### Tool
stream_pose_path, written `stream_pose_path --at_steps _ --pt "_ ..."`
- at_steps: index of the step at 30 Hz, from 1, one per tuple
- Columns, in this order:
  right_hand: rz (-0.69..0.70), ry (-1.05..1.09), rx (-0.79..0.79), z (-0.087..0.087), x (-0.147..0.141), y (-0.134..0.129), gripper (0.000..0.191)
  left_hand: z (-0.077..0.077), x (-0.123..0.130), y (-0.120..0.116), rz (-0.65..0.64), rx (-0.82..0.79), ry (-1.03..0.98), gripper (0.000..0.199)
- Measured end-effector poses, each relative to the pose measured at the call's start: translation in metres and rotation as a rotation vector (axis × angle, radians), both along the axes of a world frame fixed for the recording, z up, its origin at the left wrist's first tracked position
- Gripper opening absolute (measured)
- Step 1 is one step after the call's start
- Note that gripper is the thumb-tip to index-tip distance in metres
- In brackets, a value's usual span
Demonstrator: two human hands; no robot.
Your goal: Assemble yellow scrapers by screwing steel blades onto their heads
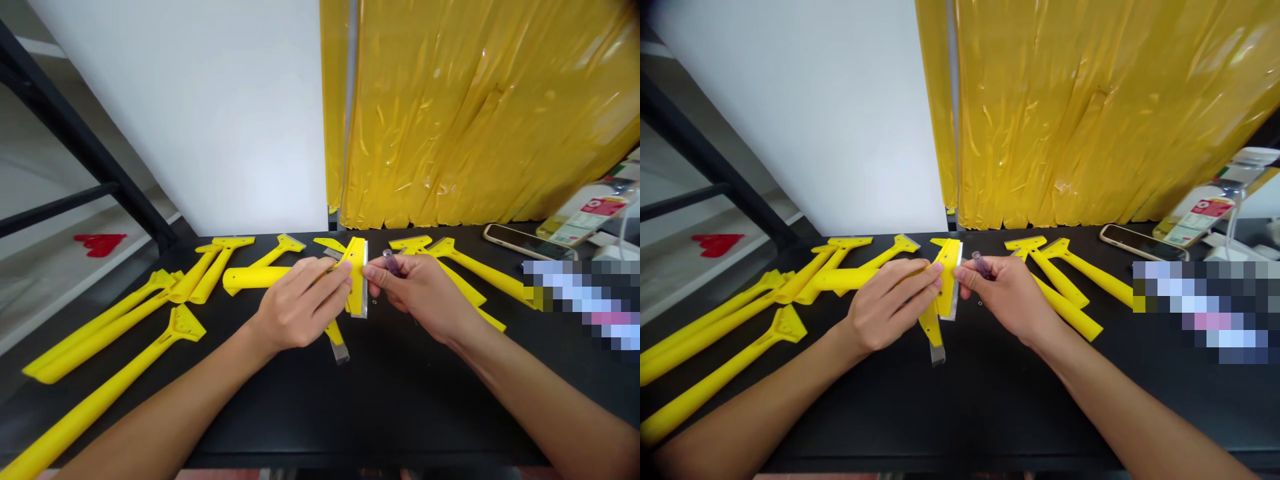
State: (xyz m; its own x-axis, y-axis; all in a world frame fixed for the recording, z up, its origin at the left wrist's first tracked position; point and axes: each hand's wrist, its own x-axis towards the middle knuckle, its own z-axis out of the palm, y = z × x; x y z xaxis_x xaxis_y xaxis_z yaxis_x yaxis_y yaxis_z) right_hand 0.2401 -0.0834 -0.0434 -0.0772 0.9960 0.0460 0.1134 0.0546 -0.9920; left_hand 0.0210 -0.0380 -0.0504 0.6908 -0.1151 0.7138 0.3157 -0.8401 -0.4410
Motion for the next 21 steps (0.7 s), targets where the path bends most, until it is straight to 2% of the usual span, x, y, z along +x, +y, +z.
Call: stream_pose_path --at_steps 3,7,11,16,21 --pt "0.0 -0.138 0.051 0.002 0.008 0.005 0.042 -0.003 -0.001 0.005 0.013 -0.02 -0.027 0.019" --pt "-0.032 -0.529 0.237 -0.003 0.028 0.017 0.025 -0.007 -0.004 0.014 0.051 -0.02 -0.029 0.024" --pt "0.128 -0.775 0.274 -0.021 0.036 0.026 0.015 -0.009 -0.005 0.019 0.085 -0.027 -0.011 0.022" --pt "0.21 -0.891 0.361 -0.036 0.033 0.033 0.019 -0.011 -0.005 0.021 0.083 -0.028 -0.025 0.02" --pt "0.221 -0.979 0.348 -0.026 0.037 0.031 0.019 -0.013 -0.005 0.021 0.077 -0.054 -0.007 0.022"
